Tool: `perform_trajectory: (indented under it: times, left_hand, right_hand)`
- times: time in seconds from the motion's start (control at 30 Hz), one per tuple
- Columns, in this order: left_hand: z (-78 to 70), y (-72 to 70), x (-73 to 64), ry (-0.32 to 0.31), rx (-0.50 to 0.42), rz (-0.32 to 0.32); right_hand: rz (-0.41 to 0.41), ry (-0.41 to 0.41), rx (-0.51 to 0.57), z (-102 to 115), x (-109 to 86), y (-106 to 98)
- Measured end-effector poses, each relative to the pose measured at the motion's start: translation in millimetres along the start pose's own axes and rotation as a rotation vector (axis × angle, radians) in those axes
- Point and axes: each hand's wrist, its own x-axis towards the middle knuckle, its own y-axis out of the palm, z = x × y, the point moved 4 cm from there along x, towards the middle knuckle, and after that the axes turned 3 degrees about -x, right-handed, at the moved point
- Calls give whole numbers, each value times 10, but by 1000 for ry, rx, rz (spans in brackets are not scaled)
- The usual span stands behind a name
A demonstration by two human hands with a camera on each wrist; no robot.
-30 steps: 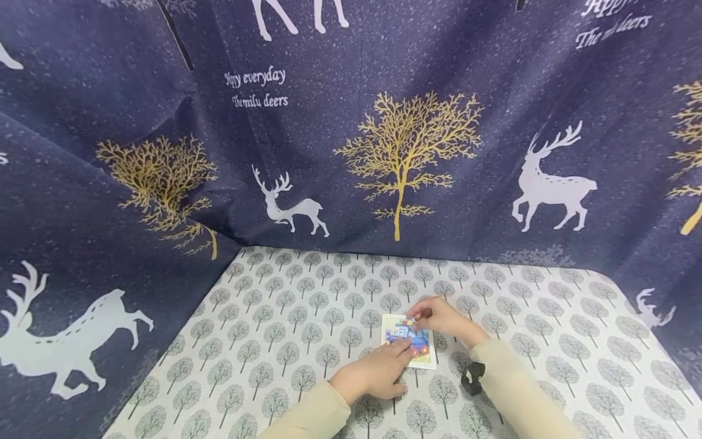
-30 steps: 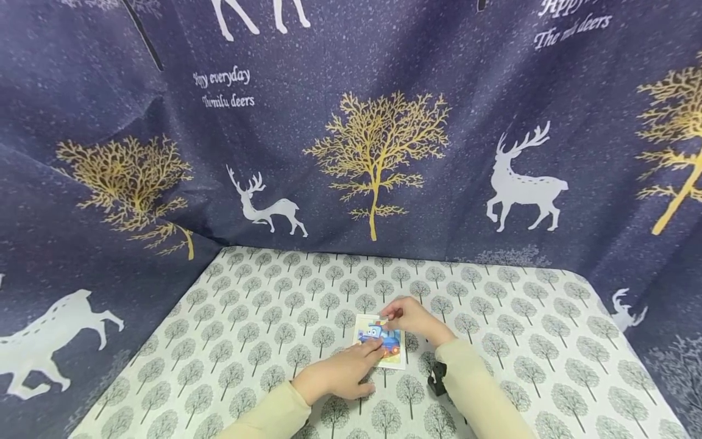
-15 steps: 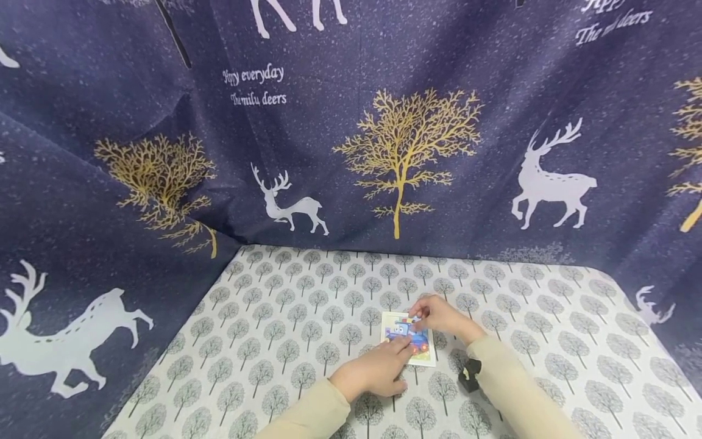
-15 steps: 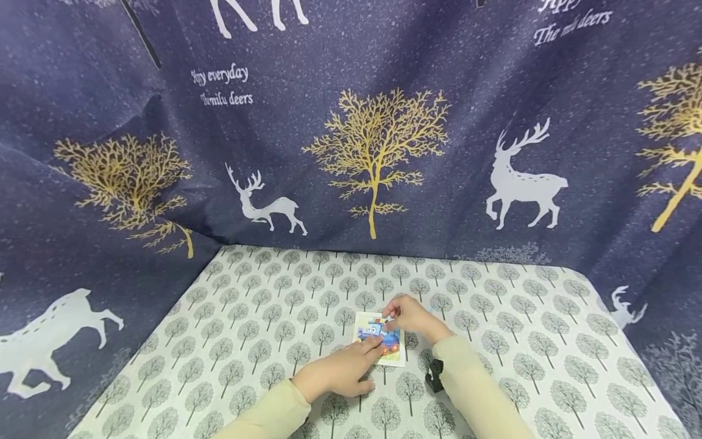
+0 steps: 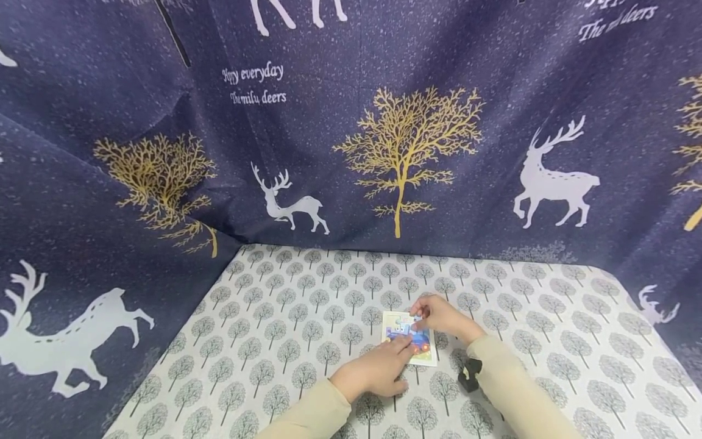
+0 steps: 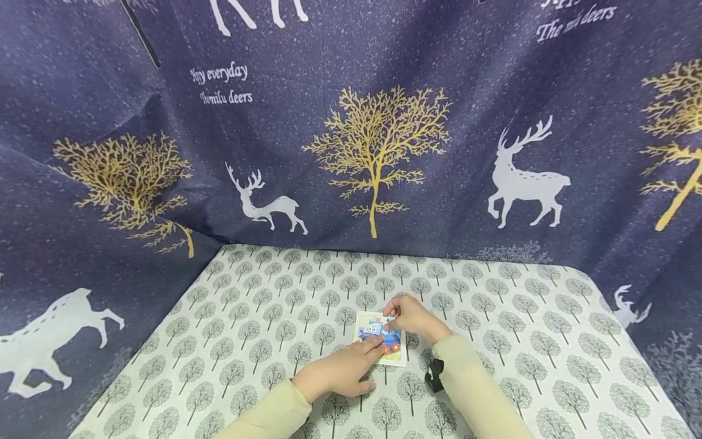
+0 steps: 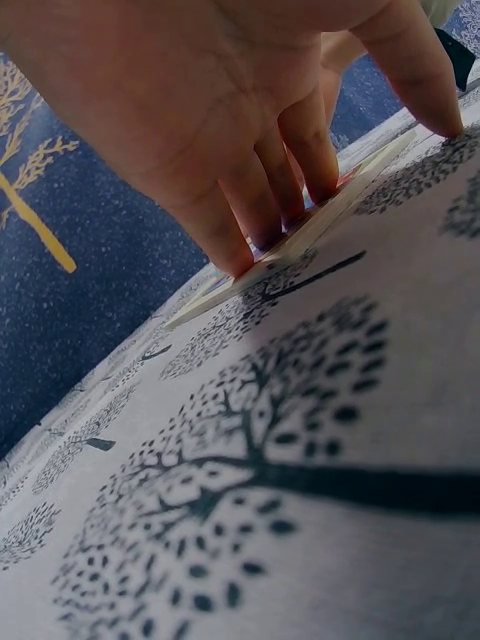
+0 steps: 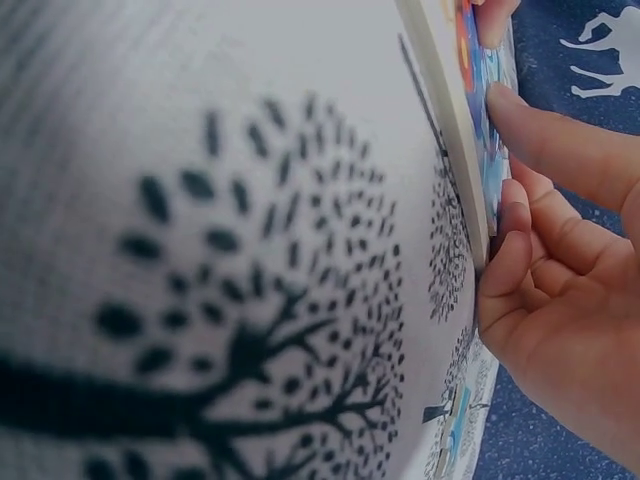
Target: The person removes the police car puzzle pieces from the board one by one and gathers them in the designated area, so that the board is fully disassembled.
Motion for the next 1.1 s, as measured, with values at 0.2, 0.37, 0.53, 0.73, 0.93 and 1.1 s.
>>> perform_trajectory:
  times: [0.2,0.37,0.53,0.73,0.93,1.1]
  left_hand:
    - [2,-1,10,-23,-8,9]
    - [-17,-22,-15,-29,-15,10]
    - [-23,-35,-16,-26,-10,10]
    - [-8,-21,3,-15,-3,0]
    - [-5,-17,7,-11,-6,-8]
    - [-9,-15,1,-17,-8,0]
  right_hand:
    - [-25,9,-14,2,-7,-9]
    - [-19,-19,-32,-15,-7,4]
    - [-5,-44,-25,-19,-3,8]
    - [16,-53,39,-10,7,-12]
    - [22,-67,51,-8,7,-39]
    - [10,-61,89,-12,-7,-50]
